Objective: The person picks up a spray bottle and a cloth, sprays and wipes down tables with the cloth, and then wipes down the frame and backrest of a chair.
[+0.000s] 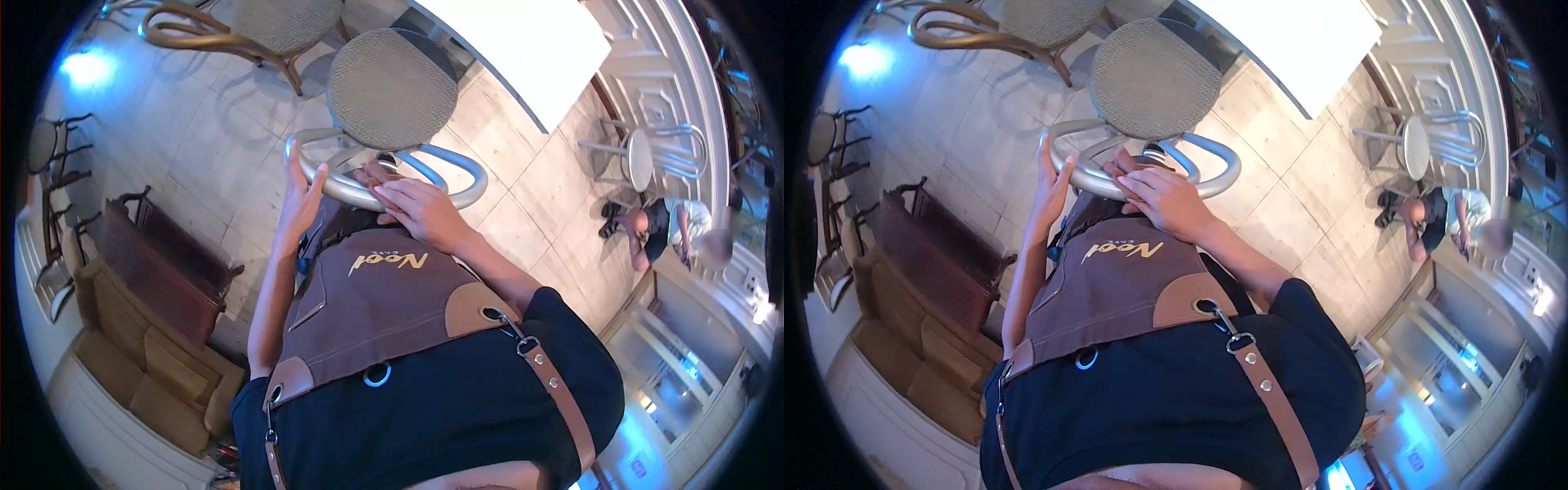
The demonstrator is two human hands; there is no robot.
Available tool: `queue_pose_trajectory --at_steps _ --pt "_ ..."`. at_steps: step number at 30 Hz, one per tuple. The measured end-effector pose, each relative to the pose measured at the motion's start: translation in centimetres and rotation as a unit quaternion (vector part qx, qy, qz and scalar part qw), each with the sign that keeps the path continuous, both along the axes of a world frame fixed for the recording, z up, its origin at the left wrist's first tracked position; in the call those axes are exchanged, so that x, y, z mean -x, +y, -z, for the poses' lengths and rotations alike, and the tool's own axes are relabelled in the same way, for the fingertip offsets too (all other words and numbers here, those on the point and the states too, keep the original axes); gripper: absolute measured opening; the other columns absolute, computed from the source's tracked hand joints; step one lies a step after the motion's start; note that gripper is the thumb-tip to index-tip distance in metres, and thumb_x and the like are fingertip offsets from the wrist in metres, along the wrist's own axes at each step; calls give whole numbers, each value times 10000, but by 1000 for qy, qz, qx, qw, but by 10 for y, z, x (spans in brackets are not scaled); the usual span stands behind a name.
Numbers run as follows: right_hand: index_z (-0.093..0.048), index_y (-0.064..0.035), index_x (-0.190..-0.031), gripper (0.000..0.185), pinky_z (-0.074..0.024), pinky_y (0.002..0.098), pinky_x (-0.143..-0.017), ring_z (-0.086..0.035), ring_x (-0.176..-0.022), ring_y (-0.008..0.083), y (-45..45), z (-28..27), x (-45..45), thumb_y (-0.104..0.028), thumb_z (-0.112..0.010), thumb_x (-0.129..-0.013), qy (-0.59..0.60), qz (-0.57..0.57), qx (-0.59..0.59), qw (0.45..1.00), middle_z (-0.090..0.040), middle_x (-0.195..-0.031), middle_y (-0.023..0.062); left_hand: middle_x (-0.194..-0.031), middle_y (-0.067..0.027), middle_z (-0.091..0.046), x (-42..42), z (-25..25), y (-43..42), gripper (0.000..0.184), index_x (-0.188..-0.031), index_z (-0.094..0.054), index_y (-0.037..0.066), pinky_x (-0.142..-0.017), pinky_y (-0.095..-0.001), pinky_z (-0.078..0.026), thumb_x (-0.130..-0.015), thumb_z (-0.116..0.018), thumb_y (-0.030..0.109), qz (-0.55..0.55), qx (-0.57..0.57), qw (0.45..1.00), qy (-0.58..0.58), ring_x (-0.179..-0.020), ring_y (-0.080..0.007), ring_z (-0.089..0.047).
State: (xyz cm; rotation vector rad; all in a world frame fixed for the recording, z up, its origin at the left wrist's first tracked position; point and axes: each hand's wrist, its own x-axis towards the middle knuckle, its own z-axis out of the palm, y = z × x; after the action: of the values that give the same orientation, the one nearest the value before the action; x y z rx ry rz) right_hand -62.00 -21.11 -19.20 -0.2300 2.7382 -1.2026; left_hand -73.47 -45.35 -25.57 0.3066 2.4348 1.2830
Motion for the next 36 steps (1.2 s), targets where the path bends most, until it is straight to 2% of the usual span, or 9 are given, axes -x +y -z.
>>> queue_pose_trajectory --at_steps 6,10,12,15,17,20,26,29,36 --pt "-671 -71 -1169 303 -464 420 -917 -597 -1064 301 82 25 -47 -229 -661 -912 62 26 -36 997 -652 -1104 98 -1604 -255 -259 2 -3 6 750 -1578 -161 -29 -1218 -394 -218 -985 -580 160 -51 -77 994 -60 -1494 -350 -273" --pt "-683 -67 -1072 239 -456 420 -856 -590 -978 295 55 37 -30 -226 -671 -894 31 72 -60 995 -638 -1018 94 -1590 -260 -279 0 0 8 756 -1577 -160 -33 -1204 -384 -243 -978 -583 151 -81 -72 992 -60 -1475 -338 -305" --pt "-680 -73 -1022 221 -453 422 -816 -584 -926 290 45 30 -29 -252 -671 -892 108 52 -55 991 -626 -975 92 -1588 -259 -281 -3 -7 14 760 -1578 -154 -32 -1203 -381 -242 -979 -585 151 -104 -72 989 -77 -1473 -332 -307" --pt "-677 -71 -1032 281 -456 405 -828 -588 -916 291 79 42 -42 -321 -651 -906 117 31 -28 992 -624 -987 93 -1543 -248 -336 -5 -19 28 802 -1591 -115 -10 -1171 -379 -300 -968 -602 121 -177 -44 978 -100 -1413 -309 -382" --pt "-678 -70 -1001 299 -480 395 -795 -605 -886 309 93 44 -40 -351 -630 -913 118 22 -40 992 -632 -936 98 -1455 -215 -428 -4 -10 28 848 -1601 -87 21 -1081 -364 -408 -946 -625 65 -238 -113 951 -162 -1311 -272 -475" --pt "-669 -63 -921 239 -501 407 -732 -621 -807 328 93 44 -25 -292 -602 -910 116 14 13 993 -637 -843 116 -1347 -189 -503 0 -4 26 883 -1605 -88 49 -978 -339 -475 -916 -639 0 -257 -150 939 -172 -1190 -230 -551" --pt "-654 -60 -825 199 -510 423 -680 -645 -734 313 73 44 -28 -228 -566 -887 49 57 0 997 -645 -747 128 -1196 -146 -625 -2 -12 29 955 -1607 -102 44 -924 -320 -488 -882 -723 35 -283 -161 930 -170 -1033 -198 -617" --pt "-656 -50 -829 210 -508 429 -678 -639 -719 324 53 51 -40 -232 -569 -885 65 85 -14 994 -645 -738 130 -1230 -163 -562 0 -7 16 942 -1614 -76 66 -901 -317 -506 -883 -659 -48 -266 -159 934 -178 -1036 -218 -633" --pt "-654 -45 -840 213 -501 434 -681 -622 -718 349 27 46 -57 -233 -577 -903 59 126 -6 990 -638 -747 141 -1187 -137 -586 -6 -1 -12 958 -1612 -84 57 -895 -308 -502 -878 -694 -23 -227 -128 949 -179 -1044 -187 -596"
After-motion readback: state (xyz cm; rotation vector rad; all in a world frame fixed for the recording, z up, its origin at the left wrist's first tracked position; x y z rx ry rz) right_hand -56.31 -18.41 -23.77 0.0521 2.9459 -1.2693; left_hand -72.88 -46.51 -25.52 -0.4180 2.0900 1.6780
